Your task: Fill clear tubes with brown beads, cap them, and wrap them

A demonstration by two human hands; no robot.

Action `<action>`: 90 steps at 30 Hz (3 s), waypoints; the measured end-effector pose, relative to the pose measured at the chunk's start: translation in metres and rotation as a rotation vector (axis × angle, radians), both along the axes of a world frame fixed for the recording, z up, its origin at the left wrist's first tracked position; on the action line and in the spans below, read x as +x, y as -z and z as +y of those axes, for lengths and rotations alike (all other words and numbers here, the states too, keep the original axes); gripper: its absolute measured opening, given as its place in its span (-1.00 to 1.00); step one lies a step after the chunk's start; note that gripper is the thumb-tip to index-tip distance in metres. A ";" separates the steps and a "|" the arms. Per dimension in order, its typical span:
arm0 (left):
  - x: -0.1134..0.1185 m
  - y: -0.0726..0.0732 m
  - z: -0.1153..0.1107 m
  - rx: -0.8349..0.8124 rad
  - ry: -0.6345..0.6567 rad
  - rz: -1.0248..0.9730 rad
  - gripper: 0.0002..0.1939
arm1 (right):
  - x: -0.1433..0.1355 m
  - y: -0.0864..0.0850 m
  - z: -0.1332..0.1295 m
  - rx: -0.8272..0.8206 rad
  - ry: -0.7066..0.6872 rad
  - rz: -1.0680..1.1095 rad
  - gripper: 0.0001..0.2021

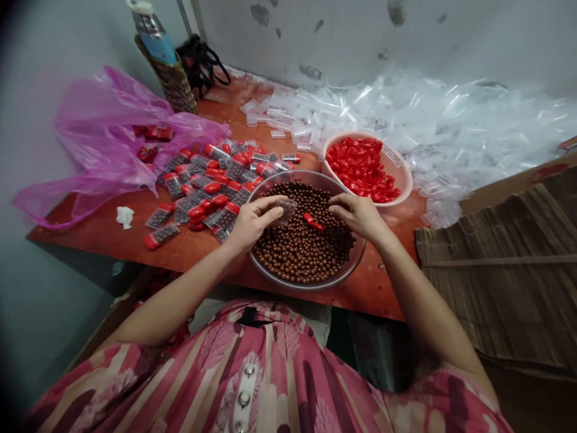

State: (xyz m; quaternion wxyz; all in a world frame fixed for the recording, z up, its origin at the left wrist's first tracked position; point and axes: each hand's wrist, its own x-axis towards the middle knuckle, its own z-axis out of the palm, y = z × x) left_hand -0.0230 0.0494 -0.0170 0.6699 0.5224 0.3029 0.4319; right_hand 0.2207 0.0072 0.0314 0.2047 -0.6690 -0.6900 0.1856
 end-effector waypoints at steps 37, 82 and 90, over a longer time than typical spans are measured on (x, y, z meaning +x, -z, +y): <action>0.000 0.002 0.002 0.146 0.087 0.111 -0.64 | -0.073 0.023 -0.026 0.017 -0.001 0.506 -0.59; 0.001 0.003 0.000 0.000 -0.093 0.002 -0.72 | -0.085 0.015 -0.007 0.301 0.047 0.500 -0.63; -0.007 -0.001 -0.005 0.203 -0.021 0.098 -0.75 | -0.065 0.020 -0.022 0.185 0.174 0.968 -0.75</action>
